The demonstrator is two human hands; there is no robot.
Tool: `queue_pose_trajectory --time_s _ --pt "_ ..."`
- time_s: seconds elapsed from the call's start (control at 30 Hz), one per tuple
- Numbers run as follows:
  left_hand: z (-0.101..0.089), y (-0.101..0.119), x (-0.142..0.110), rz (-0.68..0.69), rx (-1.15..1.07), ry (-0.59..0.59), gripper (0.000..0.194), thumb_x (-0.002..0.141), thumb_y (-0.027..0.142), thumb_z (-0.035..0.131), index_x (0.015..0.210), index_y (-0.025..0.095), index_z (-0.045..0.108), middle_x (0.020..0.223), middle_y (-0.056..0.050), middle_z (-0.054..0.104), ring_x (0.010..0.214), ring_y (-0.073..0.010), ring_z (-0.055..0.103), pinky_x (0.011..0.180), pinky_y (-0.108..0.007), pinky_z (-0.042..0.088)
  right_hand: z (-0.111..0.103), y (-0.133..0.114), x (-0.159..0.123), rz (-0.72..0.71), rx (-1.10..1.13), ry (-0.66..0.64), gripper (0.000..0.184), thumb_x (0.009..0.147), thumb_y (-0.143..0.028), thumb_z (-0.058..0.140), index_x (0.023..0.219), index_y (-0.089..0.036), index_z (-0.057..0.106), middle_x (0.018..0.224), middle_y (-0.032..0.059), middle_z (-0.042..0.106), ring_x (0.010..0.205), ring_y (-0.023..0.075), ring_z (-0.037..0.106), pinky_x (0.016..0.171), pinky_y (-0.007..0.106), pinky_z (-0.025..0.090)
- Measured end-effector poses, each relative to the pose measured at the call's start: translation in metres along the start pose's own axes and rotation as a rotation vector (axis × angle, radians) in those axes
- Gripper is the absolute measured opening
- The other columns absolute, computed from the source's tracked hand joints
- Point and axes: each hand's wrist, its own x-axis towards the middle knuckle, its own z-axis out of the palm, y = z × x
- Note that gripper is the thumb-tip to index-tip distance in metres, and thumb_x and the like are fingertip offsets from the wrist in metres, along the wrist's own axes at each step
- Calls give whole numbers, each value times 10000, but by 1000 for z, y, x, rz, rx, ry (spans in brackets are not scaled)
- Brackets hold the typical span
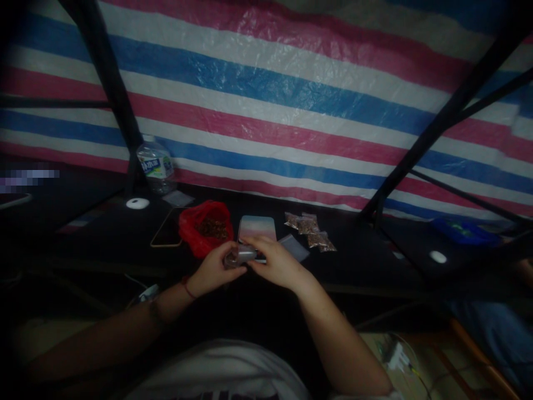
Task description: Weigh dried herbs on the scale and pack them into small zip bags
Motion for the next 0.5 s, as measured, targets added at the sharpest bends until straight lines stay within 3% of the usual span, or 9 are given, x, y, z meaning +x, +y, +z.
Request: queue_pose_trajectory --time_s 0.13,0.27,0.37,0.5 --pt "-2 -1 2 -28 -21 -4 387 694 400 723 950 171 544 845 -13 624 750 -163 600 677 -262 475 -1 2 2 -4 -15 1 552 790 -95 570 1317 -256 531 1287 91 584 1183 224 545 994 405 447" --pt "-3 -3 4 -71 -84 25 411 691 383 725 992 171 541 847 -12 616 762 -165 597 698 -272 470 -2 11 8 42 53 14 599 764 -83 559 1337 -247 498 1263 94 568 1099 193 576 885 330 506" --pt "-3 -3 5 -75 -267 5 405 709 388 712 1008 173 541 836 -11 605 770 -157 584 720 -273 452 4 38 20 119 40 86 606 725 -64 549 1312 -214 513 1197 97 569 1022 179 587 840 316 514" --pt "-6 -3 6 -137 -728 -71 467 687 485 693 1010 182 545 773 -2 570 690 -134 543 657 -259 414 19 91 45 305 -193 210 450 701 -132 645 1150 -126 626 1050 115 625 1027 226 572 945 392 447"
